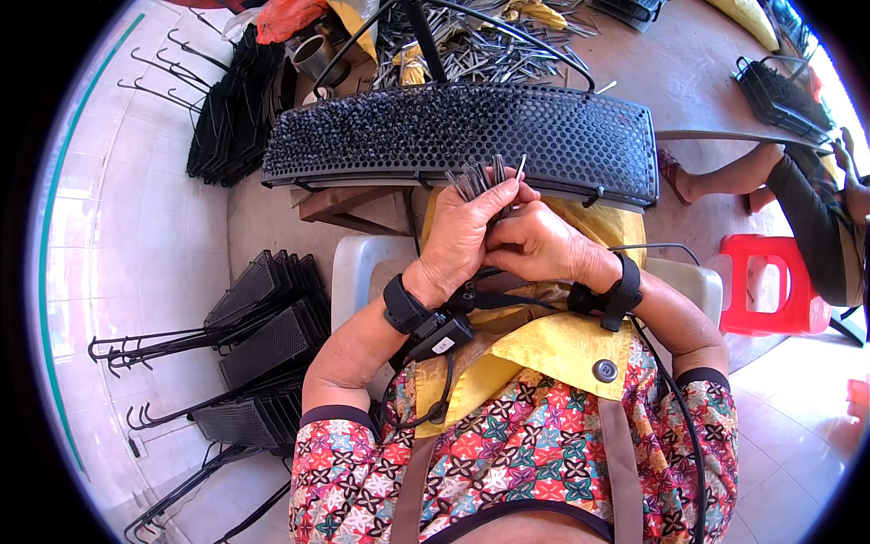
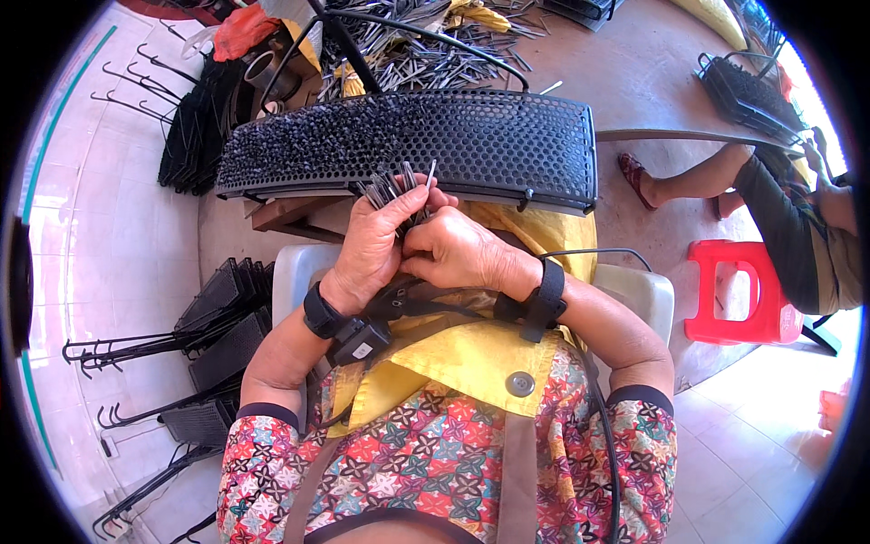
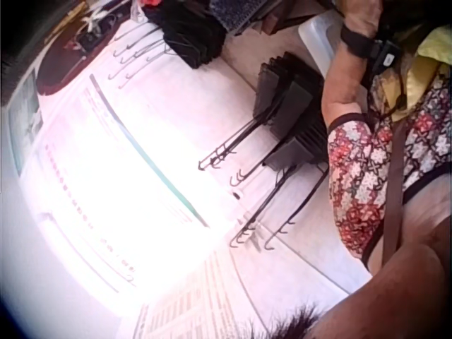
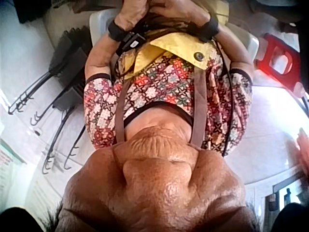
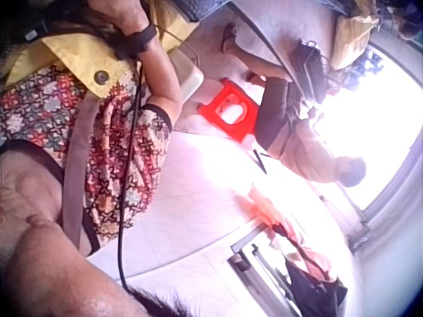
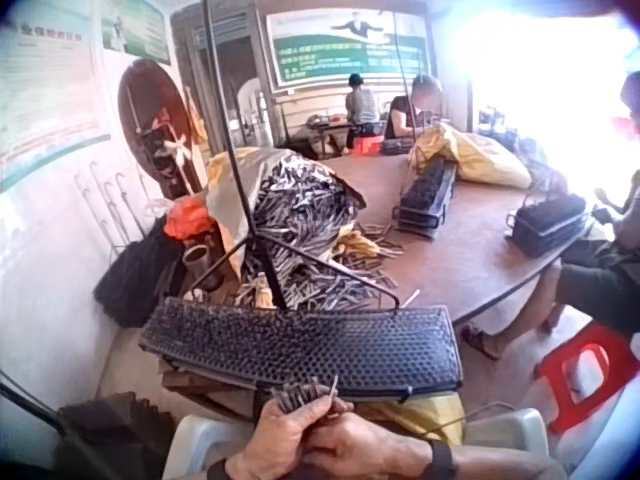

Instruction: The person sorts metal pins by inserting them into individual holes in a black plastic grid plate, handling several pins in one hand and placing them one at a time.

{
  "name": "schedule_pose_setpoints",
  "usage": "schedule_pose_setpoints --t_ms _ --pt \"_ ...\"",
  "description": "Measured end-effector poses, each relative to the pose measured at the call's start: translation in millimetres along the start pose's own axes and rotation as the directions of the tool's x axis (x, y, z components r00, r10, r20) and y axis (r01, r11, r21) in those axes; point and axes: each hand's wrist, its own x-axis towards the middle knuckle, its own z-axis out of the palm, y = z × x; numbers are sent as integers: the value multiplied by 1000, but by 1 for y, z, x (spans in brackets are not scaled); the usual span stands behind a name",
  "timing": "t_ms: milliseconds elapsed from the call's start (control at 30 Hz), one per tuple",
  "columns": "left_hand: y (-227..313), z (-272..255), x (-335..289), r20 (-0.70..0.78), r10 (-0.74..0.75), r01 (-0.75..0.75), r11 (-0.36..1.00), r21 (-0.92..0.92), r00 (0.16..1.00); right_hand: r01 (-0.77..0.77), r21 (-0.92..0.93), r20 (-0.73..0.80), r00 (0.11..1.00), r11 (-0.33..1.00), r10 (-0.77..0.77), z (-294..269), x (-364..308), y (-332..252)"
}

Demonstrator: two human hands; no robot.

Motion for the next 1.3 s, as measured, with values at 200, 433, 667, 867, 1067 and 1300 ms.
schedule_pose_setpoints --t_ms 200,433,667,867,1067,1300 --pt "-16 -15 12 -51 -121 113 982 -149 991 -200 144 231 959 969 164 -34 -4 -28" --pt "-15 -6 21 173 -245 272 949 -160 954 -349 298 -488 745 889 456 -48 2 -8" --pt "-23 -17 27 108 -351 366 907 -210 930 -372 377 -582 617 848 529 -60 12 2" --pt "-26 -21 22 27 -354 346 892 -292 935 -346 -164 -793 603 924 85 -109 52 36" --pt "-26 -19 20 -5 -327 313 908 -280 945 -251 -381 -735 666 890 -127 -112 77 69" --pt "-28 -19 21 -8 -305 292 920 -262 952 -145 -565 -579 771 812 -266 -112 85 73"
